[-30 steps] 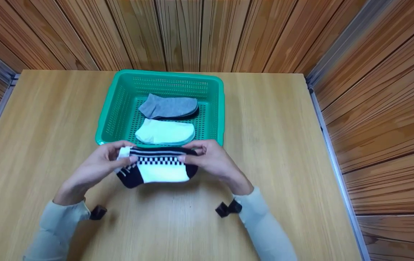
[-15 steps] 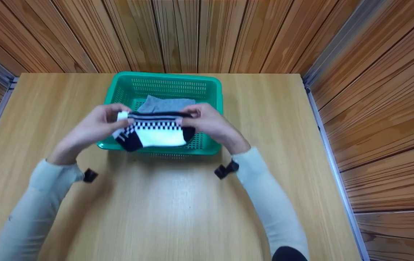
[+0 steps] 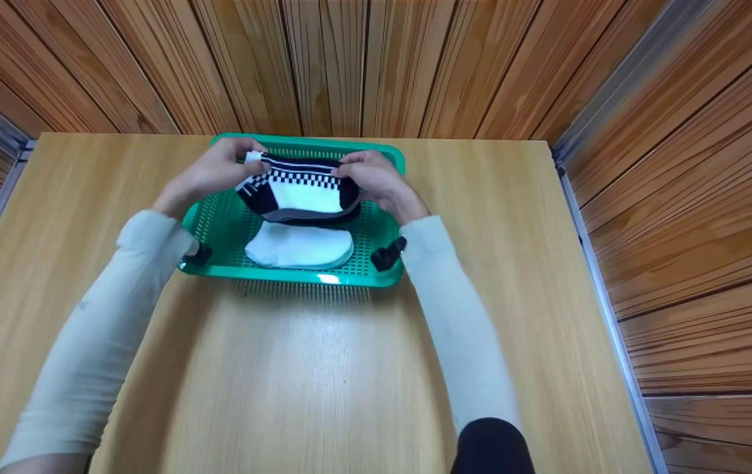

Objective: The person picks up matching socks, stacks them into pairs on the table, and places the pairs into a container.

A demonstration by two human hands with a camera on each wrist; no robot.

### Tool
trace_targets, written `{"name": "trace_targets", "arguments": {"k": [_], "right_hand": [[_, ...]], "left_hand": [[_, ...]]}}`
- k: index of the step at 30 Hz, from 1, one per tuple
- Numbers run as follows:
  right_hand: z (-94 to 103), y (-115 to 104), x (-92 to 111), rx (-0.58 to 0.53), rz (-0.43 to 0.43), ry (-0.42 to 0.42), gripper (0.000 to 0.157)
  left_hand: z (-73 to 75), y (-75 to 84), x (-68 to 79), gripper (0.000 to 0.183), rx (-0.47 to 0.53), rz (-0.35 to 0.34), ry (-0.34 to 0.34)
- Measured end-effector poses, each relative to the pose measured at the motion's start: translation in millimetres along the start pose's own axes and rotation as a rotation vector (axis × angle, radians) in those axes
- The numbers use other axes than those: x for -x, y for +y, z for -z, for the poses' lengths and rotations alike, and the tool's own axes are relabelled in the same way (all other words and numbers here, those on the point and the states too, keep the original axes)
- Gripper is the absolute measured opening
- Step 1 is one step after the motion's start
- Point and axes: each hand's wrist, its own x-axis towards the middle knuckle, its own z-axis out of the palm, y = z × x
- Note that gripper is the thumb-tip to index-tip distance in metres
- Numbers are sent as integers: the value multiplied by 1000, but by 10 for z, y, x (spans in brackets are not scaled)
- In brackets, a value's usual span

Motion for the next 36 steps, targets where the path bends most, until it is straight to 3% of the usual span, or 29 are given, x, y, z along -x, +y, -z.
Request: {"name": "trace_targets", "arguments": {"k": [8,11,15,20,23,25,29,31,33,36], "right_hand": [[-109,83,-290,99,-32,55,14],[-115,107,-336,173,-51,52,11],[-82,152,-363,277,-95,-9,23],[-21,242,-379,374,-144,-135,8],[-7,297,-380,394,-163,-202,6],[-1,321,-375,382,-160,-224,9],[45,325,-340,324,-133,-205,6],[70,324,-322,305,-121,-210,14],[81,335,-313,320,-120,-238,20],[52,379,-328,356,-121,-331,10]], "left_hand": [[-20,-216,-267,35,-1,110,1],[-45,-259,-317,29,-19,126,-37],[-44,-280,-338,35,-59,156,-189],[-46,-281,-364,52,-33,240,-418],[-63,-267,-370,48,-24,265,-488],[-62,-255,-361,43,-29,257,-480],[-25,-201,-310,42,-19,211,-393],[-4,-184,-281,45,-27,198,-384],[-2,-190,-262,46,-37,210,-420],[-37,-240,-257,44,-46,254,-506]]}}
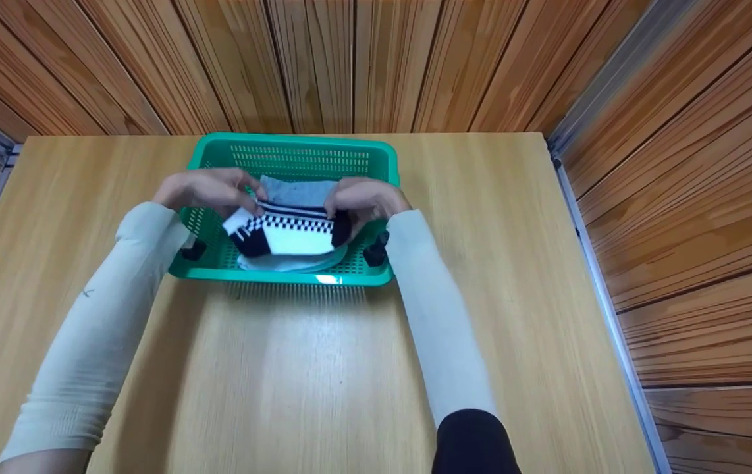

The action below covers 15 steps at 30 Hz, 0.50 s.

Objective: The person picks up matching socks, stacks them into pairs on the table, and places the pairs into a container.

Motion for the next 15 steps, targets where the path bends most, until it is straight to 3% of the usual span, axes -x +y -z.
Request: {"name": "trace_targets", "arguments": {"k": [2,4,7,15], "right_hand": [[-32,12,-36,29,-8,-44,5],[-59,20,-71,66,-23,-71,10],[-86,23,-105,146,-55,-48,8],[-132,-9,-160,338,-66,-33,26]], "left_hand": [[-27,-46,-44,39,6,34,-45],[-47,-79,-92,34,7,61,-74],[-66,-97,-161,31,-15,93,-104],[-148,-111,-183,48,-59,174,-42]]}}
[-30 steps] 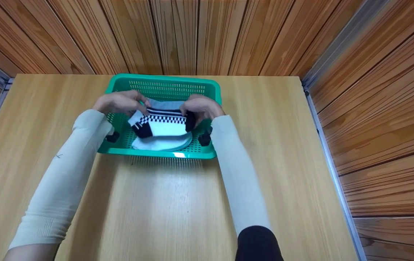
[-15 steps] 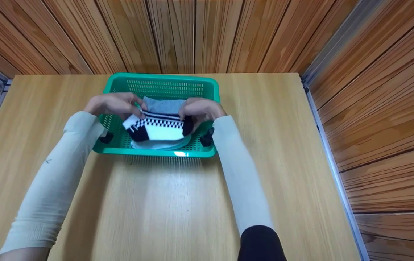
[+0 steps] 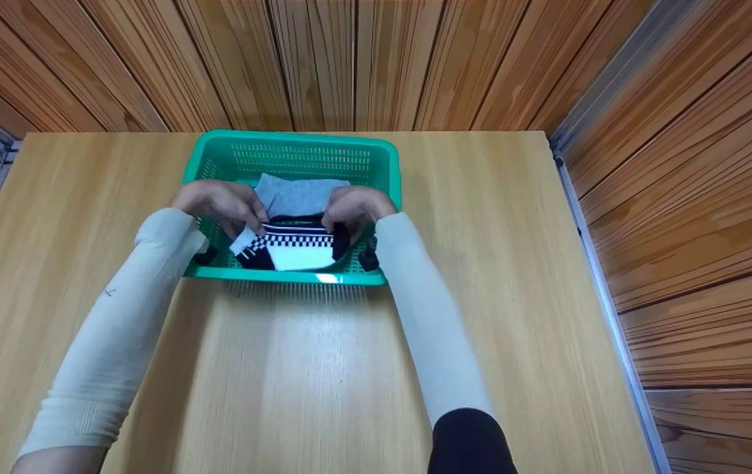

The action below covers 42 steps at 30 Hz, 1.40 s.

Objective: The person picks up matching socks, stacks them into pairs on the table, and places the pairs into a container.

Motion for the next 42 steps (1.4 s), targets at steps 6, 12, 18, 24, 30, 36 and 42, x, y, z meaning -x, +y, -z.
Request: {"name": "trace_targets", "arguments": {"k": [6,12,18,24,30,36,42], "right_hand": [[-54,-44,50,25,-75,44,10],[-112,-74,57,52,-148,128,25],[-147,-50,53,137,-194,171,25],[-173,-20,75,141,-226,190,30],[-126,-14,168,141,-208,178,29],[-75,-144,520,166,-44,318,29],[-149,-263,1006,194,118,512,24]], "left_hand": [[-20,-13,23,51,2,40,38],[-27,-10,-8,43,-21,82,58],[-56,-39,-42,38,-63,122,51],[-95,-9,-68,37,-95,143,35],[-38,131,55,41,-163,146,19],[9,211,435,42,-211,90,201],[-145,112,897,55,-279,-147,433]]}}
